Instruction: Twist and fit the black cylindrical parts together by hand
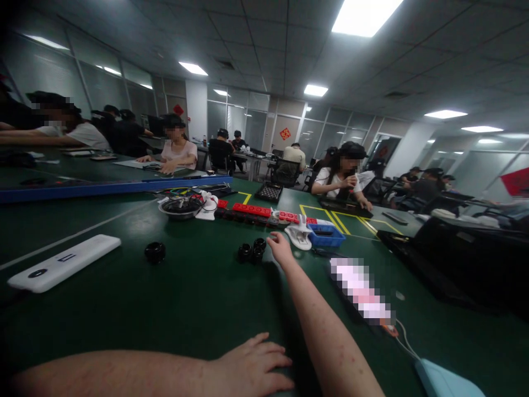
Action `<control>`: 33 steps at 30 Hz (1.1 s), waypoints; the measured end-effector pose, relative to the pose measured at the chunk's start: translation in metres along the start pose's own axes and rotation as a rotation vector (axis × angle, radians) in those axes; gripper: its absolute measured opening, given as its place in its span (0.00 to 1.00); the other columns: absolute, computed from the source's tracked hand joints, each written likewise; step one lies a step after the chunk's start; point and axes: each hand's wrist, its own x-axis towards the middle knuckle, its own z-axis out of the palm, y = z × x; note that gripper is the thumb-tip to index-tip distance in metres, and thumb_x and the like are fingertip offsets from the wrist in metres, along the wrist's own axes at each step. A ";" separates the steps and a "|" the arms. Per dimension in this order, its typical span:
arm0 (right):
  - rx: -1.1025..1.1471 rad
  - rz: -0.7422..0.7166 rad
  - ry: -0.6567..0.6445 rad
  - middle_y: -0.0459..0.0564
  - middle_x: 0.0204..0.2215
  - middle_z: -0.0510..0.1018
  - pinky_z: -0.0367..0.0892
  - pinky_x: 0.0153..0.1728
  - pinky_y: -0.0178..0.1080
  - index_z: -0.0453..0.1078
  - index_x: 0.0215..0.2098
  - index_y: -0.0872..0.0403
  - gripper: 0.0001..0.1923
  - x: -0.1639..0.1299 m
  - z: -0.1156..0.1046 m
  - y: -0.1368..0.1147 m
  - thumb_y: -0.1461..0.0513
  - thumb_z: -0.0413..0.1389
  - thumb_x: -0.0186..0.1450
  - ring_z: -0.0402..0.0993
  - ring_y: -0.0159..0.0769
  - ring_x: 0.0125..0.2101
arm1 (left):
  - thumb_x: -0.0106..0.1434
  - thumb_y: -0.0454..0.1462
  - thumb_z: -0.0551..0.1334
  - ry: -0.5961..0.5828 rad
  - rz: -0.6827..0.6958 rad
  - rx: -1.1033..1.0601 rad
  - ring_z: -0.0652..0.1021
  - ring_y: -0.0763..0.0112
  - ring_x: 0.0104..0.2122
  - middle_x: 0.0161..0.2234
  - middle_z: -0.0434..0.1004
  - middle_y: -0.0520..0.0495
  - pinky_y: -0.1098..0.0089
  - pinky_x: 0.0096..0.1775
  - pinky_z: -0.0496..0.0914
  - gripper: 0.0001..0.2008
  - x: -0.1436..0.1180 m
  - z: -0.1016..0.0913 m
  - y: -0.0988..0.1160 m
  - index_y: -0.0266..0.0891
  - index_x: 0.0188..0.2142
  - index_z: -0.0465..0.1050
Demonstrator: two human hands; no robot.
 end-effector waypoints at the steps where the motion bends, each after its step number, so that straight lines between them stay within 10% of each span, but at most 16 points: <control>1: 0.002 -0.009 -0.037 0.51 0.42 0.70 0.68 0.38 0.43 0.63 0.46 0.57 0.13 0.007 0.005 -0.003 0.60 0.50 0.64 0.71 0.36 0.38 | 0.63 0.38 0.56 0.001 0.014 0.000 0.63 0.58 0.54 0.53 0.64 0.45 0.52 0.53 0.55 0.15 0.000 0.004 -0.004 0.46 0.50 0.63; 8: -0.028 -0.014 -0.331 0.49 0.40 0.72 0.68 0.37 0.42 0.66 0.42 0.58 0.11 0.034 0.023 -0.011 0.60 0.51 0.64 0.71 0.35 0.37 | 0.62 0.41 0.56 0.038 0.102 0.025 0.62 0.59 0.54 0.54 0.62 0.47 0.54 0.54 0.55 0.18 0.002 0.026 -0.023 0.45 0.52 0.60; 14: -0.083 0.051 -0.266 0.49 0.39 0.72 0.68 0.36 0.42 0.66 0.41 0.58 0.10 0.026 -0.012 0.012 0.60 0.51 0.64 0.71 0.35 0.36 | 0.63 0.36 0.55 0.032 0.109 -0.020 0.62 0.60 0.54 0.54 0.62 0.46 0.53 0.54 0.54 0.15 0.003 0.023 -0.022 0.44 0.50 0.62; 24: -0.027 -0.098 -0.009 0.49 0.30 0.73 0.64 0.38 0.38 0.66 0.32 0.55 0.16 -0.126 -0.033 0.011 0.53 0.44 0.61 0.70 0.39 0.35 | 0.55 0.44 0.59 0.582 -0.501 -0.264 0.52 0.53 0.57 0.58 0.51 0.38 0.51 0.56 0.46 0.33 0.000 -0.026 0.000 0.36 0.57 0.51; 33: -0.027 -0.168 -0.038 0.49 0.30 0.73 0.64 0.36 0.38 0.66 0.33 0.54 0.13 -0.187 -0.028 -0.020 0.56 0.44 0.62 0.70 0.39 0.33 | 0.57 0.49 0.57 0.797 -0.442 0.135 0.49 0.54 0.58 0.59 0.46 0.38 0.48 0.56 0.39 0.37 -0.026 -0.046 -0.025 0.37 0.59 0.42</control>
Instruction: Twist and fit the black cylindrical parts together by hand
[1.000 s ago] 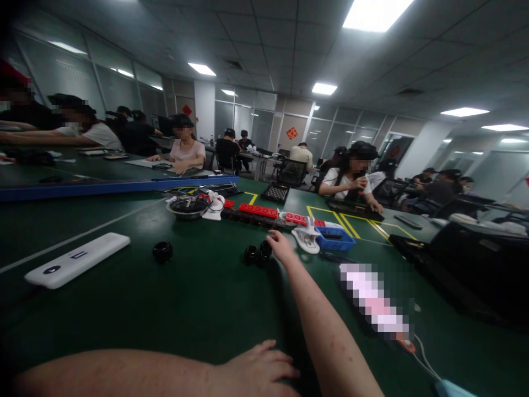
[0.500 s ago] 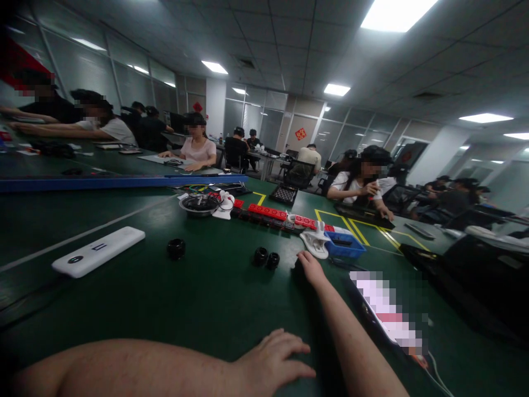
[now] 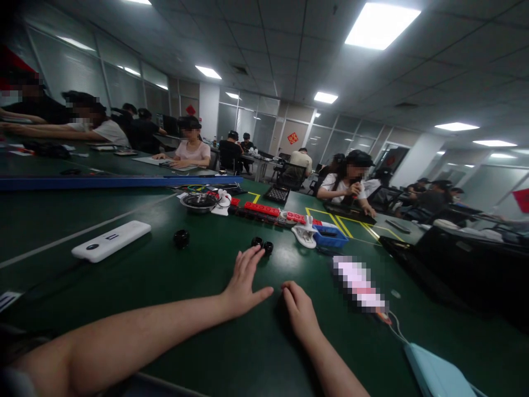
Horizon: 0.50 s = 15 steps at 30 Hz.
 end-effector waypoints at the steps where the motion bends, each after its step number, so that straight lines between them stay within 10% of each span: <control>1: -0.004 0.000 -0.001 0.50 0.30 0.73 0.63 0.37 0.39 0.66 0.33 0.54 0.13 0.000 -0.001 0.000 0.56 0.44 0.62 0.70 0.39 0.34 | 0.56 0.48 0.57 0.032 0.022 0.064 0.49 0.54 0.58 0.59 0.46 0.38 0.49 0.56 0.38 0.37 0.001 -0.009 -0.011 0.37 0.59 0.42; 7: -0.005 -0.035 -0.077 0.48 0.31 0.73 0.64 0.33 0.38 0.65 0.36 0.54 0.09 0.001 0.007 -0.014 0.59 0.51 0.58 0.70 0.38 0.32 | 0.57 0.48 0.57 -0.052 0.121 0.228 0.49 0.54 0.58 0.58 0.47 0.36 0.51 0.57 0.40 0.36 -0.007 -0.045 -0.061 0.33 0.58 0.44; 15: -0.099 -0.206 -0.124 0.53 0.41 0.68 0.59 0.45 0.44 0.63 0.44 0.54 0.16 -0.004 0.047 -0.064 0.61 0.54 0.57 0.63 0.42 0.42 | 0.44 0.54 0.63 -0.525 0.199 0.129 0.57 0.47 0.53 0.53 0.58 0.39 0.43 0.54 0.39 0.37 -0.001 -0.028 -0.040 0.39 0.50 0.62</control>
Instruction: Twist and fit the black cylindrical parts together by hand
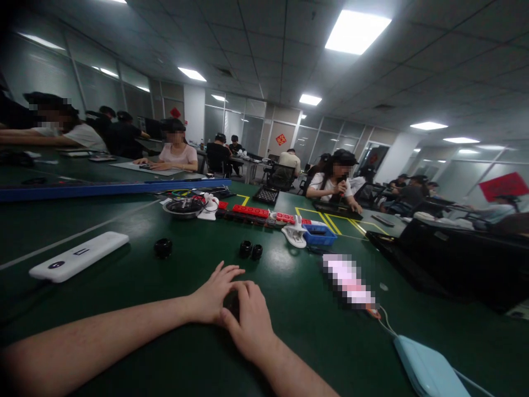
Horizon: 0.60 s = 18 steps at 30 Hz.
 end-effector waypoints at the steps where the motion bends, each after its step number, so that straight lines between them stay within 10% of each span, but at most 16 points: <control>1: -0.061 0.000 0.004 0.54 0.40 0.67 0.60 0.43 0.46 0.63 0.44 0.55 0.18 0.001 0.001 -0.002 0.60 0.55 0.56 0.63 0.43 0.41 | 0.44 0.53 0.64 -0.017 0.004 -0.028 0.60 0.49 0.51 0.49 0.61 0.40 0.44 0.54 0.40 0.33 0.002 0.000 0.000 0.39 0.47 0.65; 7: -0.146 -0.079 -0.087 0.53 0.34 0.69 0.62 0.38 0.45 0.64 0.40 0.56 0.17 0.013 -0.001 0.014 0.59 0.57 0.53 0.64 0.42 0.35 | 0.40 0.44 0.67 -0.058 0.004 -0.237 0.67 0.62 0.38 0.36 0.64 0.48 0.63 0.43 0.64 0.23 0.006 -0.001 -0.006 0.37 0.35 0.68; 18: 0.221 -0.233 0.045 0.54 0.47 0.63 0.60 0.47 0.45 0.51 0.53 0.52 0.35 0.012 -0.004 0.028 0.62 0.58 0.49 0.62 0.45 0.47 | 0.42 0.45 0.69 -0.078 -0.083 -0.386 0.66 0.59 0.43 0.43 0.66 0.47 0.62 0.45 0.62 0.26 0.006 0.005 -0.011 0.42 0.41 0.69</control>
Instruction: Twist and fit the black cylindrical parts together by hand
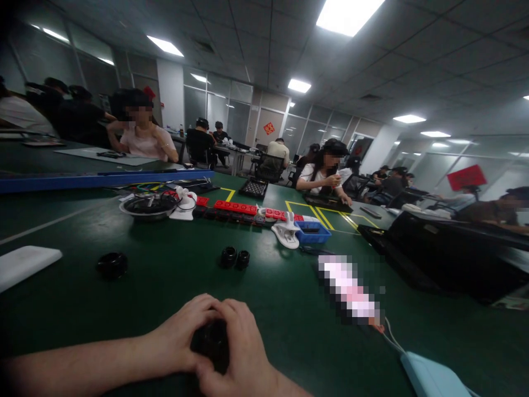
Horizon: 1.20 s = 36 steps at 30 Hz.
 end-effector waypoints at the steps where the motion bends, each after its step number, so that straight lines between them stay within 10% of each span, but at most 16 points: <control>1: -0.017 0.017 0.014 0.54 0.46 0.64 0.61 0.46 0.45 0.51 0.53 0.52 0.35 -0.001 0.000 0.000 0.60 0.59 0.50 0.62 0.45 0.46 | 0.42 0.45 0.69 0.005 -0.007 -0.006 0.66 0.59 0.43 0.42 0.66 0.48 0.62 0.45 0.62 0.26 0.000 0.000 0.000 0.42 0.42 0.68; 36: -0.067 0.118 -0.046 0.53 0.42 0.68 0.65 0.43 0.45 0.54 0.52 0.51 0.28 -0.002 -0.002 -0.002 0.65 0.56 0.54 0.66 0.41 0.42 | 0.46 0.42 0.67 -0.051 0.038 0.064 0.66 0.58 0.45 0.43 0.67 0.48 0.54 0.53 0.51 0.21 -0.001 -0.003 0.001 0.42 0.41 0.70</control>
